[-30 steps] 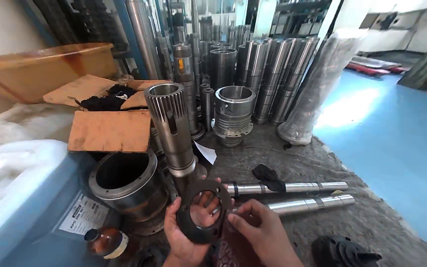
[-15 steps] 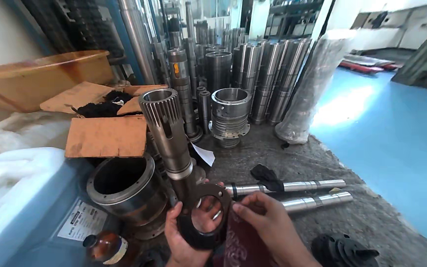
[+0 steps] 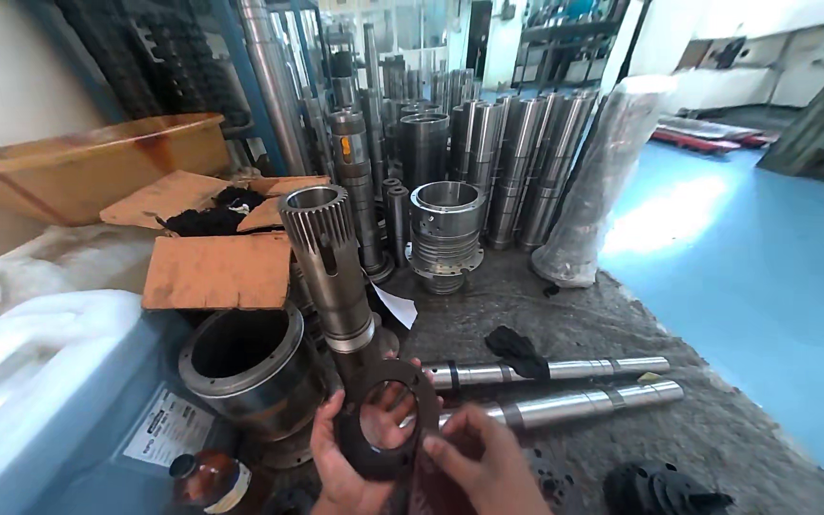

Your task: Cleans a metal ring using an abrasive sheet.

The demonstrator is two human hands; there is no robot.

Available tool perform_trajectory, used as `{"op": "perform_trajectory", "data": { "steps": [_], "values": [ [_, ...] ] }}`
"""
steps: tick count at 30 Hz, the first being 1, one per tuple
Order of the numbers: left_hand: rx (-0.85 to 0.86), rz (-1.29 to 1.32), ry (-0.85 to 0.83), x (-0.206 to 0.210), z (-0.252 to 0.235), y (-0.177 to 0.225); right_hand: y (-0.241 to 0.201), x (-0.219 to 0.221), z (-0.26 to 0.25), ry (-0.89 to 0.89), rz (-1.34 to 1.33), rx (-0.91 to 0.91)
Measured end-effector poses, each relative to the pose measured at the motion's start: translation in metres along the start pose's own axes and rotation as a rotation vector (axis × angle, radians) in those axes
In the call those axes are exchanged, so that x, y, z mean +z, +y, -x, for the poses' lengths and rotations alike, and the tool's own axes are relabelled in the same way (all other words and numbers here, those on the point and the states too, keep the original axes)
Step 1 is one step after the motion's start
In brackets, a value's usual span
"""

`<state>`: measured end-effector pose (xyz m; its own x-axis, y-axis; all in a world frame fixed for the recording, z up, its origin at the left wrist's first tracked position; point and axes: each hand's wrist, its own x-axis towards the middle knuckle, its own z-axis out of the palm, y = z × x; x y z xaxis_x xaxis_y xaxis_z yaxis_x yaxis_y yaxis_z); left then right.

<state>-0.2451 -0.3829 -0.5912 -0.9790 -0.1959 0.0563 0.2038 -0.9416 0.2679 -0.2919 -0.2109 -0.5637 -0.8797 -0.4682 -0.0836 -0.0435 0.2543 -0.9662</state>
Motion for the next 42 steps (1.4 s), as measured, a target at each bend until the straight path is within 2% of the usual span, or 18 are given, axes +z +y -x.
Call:
{"op": "perform_trajectory", "data": {
  "steps": [2,7,11,17,21,26,31,36,42],
  "values": [
    [0.006,0.012,0.013,0.0,-0.001,0.001,-0.001,0.001,0.001,-0.014,0.004,0.008],
    [-0.065,0.002,0.033,0.007,0.003,-0.009,0.003,-0.015,-0.02,0.146,-0.047,-0.06],
    [-0.012,-0.008,0.003,-0.002,-0.002,0.0,0.007,0.008,0.006,0.005,-0.023,0.008],
    [-0.029,0.001,0.018,0.004,0.002,-0.005,0.003,-0.009,-0.014,0.134,-0.095,-0.017],
    [0.0,-0.005,-0.043,0.0,-0.001,0.003,0.002,0.008,0.008,0.017,-0.1,0.066],
    [0.0,-0.025,0.011,0.008,0.003,-0.004,-0.001,-0.007,-0.009,0.125,-0.132,0.014],
    [-0.005,-0.079,-0.04,-0.001,0.001,0.003,0.001,0.009,0.007,0.066,-0.135,0.107],
    [-0.036,-0.095,-0.076,0.0,0.002,0.002,-0.001,-0.001,-0.008,0.13,-0.142,0.096],
    [-0.055,-0.125,-0.109,-0.009,0.0,0.007,0.004,0.006,-0.006,0.056,-0.097,0.132]
  ]
}}
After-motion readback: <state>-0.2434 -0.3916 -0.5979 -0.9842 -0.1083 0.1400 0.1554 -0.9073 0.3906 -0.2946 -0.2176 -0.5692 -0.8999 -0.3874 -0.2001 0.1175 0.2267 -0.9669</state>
